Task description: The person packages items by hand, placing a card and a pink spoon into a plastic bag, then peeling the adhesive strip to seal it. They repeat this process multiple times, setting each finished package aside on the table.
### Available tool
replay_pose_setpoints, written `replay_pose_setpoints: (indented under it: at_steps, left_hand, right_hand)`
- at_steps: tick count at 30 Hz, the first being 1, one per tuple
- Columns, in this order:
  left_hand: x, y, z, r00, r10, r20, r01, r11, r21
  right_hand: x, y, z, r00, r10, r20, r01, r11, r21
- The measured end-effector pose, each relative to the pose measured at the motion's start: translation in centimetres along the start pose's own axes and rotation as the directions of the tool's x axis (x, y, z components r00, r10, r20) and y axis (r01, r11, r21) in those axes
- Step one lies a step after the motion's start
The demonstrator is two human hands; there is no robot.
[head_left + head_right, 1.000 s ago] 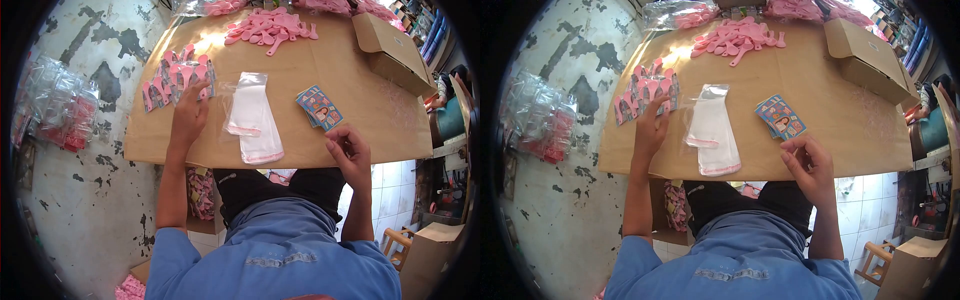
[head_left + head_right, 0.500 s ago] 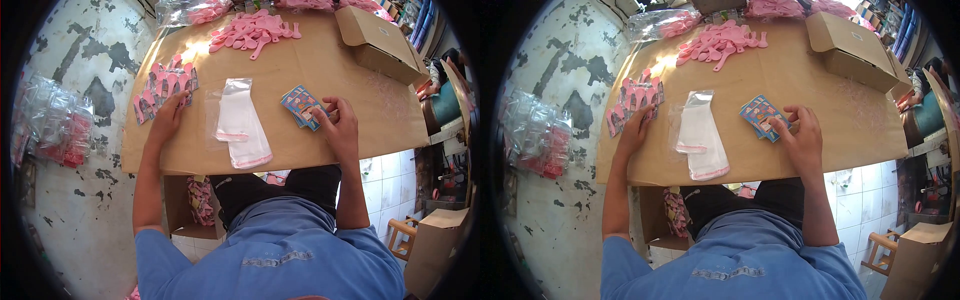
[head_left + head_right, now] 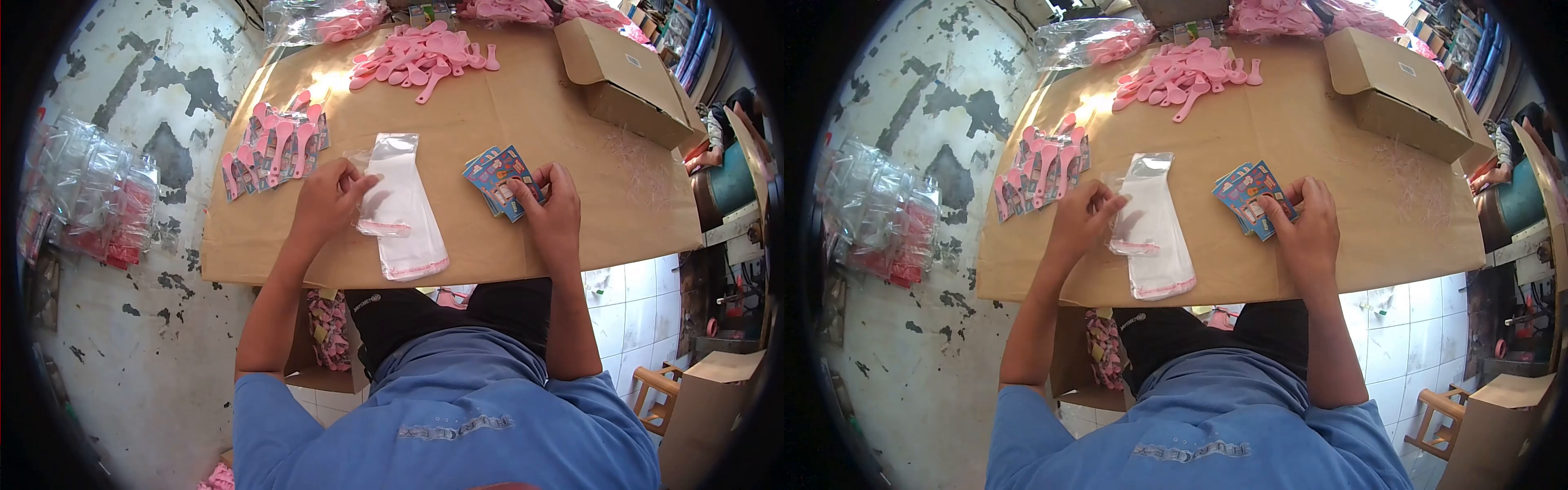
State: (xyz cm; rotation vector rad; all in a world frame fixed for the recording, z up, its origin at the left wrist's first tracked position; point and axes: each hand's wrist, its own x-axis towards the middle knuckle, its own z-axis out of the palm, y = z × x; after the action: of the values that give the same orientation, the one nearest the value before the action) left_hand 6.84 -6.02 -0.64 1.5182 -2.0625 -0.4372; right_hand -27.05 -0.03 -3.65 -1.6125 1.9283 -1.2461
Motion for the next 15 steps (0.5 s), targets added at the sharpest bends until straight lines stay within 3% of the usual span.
replay_pose_setpoints:
  at_steps: [3, 9, 12, 15]
  left_hand:
    - [0.5, 0.3, 0.8, 0.983, -0.156, 0.101, 0.156, 0.988, 0.011]
    - [0.6, -1.5, 1.0, 0.984, -0.156, 0.085, 0.169, 0.969, -0.178]
    - [0.6, -2.1, 0.5, 0.933, -0.316, 0.173, 0.358, 0.862, -0.358]
    - [0.1, -2.8, 0.2, 0.983, -0.183, -0.011, 0.176, 0.958, -0.225]
  right_hand:
    - [0.0, 0.7, 0.1, 0.999, -0.01, -0.031, 0.011, 0.999, 0.045]
    - [-0.2, 0.8, 0.0, 0.996, -0.04, -0.086, 0.051, 0.99, 0.133]
    - [-0.2, 1.1, 0.0, 0.995, -0.047, -0.086, 0.063, 0.978, 0.198]
    - [-0.3, 1.1, -0.1, 0.995, -0.047, -0.088, 0.068, 0.967, 0.247]
